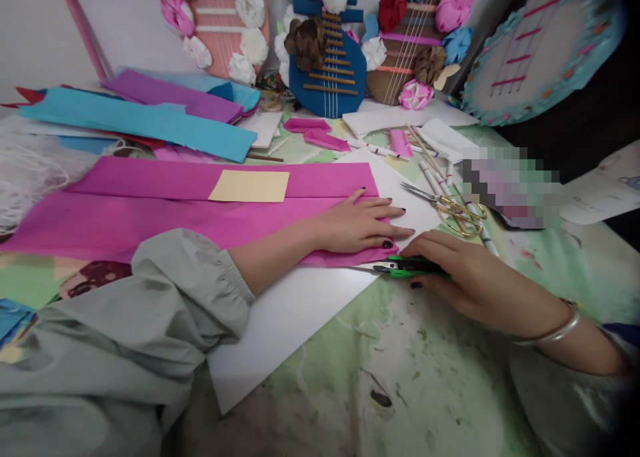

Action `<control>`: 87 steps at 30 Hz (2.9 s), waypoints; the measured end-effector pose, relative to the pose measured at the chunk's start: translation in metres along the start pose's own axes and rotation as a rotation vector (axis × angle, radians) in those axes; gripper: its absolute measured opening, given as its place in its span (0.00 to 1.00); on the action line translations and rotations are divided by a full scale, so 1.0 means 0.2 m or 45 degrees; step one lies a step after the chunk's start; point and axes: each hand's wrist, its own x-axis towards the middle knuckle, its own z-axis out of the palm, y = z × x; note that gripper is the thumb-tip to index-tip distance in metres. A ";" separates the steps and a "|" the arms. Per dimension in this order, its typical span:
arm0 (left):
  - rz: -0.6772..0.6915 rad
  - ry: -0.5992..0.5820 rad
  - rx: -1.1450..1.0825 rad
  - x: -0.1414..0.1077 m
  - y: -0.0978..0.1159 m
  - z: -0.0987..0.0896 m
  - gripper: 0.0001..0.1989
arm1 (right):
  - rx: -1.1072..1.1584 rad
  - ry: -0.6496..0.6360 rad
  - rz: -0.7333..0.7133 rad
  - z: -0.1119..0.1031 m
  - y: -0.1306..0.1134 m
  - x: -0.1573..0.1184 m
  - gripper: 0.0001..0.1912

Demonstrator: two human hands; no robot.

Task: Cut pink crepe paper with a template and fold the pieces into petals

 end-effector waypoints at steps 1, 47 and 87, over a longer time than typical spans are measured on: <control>0.000 0.001 0.007 0.00 0.00 0.00 0.22 | -0.019 0.019 -0.012 0.01 -0.01 0.00 0.11; 0.002 0.031 -0.004 0.00 0.00 0.01 0.21 | 0.163 -0.189 0.125 -0.01 -0.10 -0.01 0.10; -0.639 0.239 -0.478 -0.16 0.00 -0.15 0.20 | -0.146 0.267 0.702 -0.02 0.25 -0.07 0.01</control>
